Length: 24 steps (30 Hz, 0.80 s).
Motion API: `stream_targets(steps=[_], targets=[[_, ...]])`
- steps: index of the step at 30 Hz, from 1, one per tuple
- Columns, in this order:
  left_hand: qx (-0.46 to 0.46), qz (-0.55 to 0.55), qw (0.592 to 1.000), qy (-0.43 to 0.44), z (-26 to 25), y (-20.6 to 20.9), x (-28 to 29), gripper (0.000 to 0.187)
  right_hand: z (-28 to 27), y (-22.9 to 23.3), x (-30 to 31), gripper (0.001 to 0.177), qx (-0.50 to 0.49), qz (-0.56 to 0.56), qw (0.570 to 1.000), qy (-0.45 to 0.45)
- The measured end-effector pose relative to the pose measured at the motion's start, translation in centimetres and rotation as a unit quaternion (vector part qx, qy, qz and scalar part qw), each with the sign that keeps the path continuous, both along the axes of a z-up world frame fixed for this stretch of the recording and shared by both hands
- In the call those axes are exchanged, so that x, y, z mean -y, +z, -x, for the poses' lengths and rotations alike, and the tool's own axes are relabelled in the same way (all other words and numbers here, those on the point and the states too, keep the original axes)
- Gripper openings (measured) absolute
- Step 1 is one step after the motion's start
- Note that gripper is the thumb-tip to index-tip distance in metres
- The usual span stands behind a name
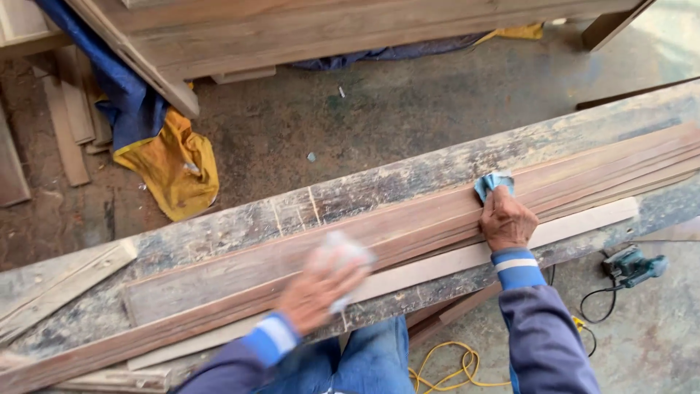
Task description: Sanding long wooden strips with sandpaper.
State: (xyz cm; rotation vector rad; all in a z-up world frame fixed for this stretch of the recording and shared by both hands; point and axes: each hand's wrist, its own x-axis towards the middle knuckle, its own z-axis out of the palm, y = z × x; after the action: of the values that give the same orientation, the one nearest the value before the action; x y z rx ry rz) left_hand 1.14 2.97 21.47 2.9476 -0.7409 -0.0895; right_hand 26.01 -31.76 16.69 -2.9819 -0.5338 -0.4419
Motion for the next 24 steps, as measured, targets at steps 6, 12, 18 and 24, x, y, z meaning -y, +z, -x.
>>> stream_targets(steps=[6, 12, 18, 24], targets=[[-0.037, 0.002, 0.993, 0.112, 10.7, 0.2, -8.8, 0.079, 0.4, 0.0, 0.3, 0.021, -0.015, 0.014, 1.0, 0.007], [0.044, 0.048, 0.997, 0.032, -3.0, -0.1, 4.5, 0.073, 0.3, 0.1, 0.0, 0.02, -0.014, 0.014, 1.0, 0.004], [0.031, 0.17, 0.983, 0.062, -8.9, -2.2, 12.8, 0.072, -0.2, 0.2, -0.2, 0.022, -0.026, 0.021, 0.999, -0.003], [0.02, -0.004, 0.991, 0.133, 6.4, 0.9, -3.0, 0.078, -0.3, -0.3, 0.5, 0.021, -0.019, 0.014, 0.999, 0.022]])
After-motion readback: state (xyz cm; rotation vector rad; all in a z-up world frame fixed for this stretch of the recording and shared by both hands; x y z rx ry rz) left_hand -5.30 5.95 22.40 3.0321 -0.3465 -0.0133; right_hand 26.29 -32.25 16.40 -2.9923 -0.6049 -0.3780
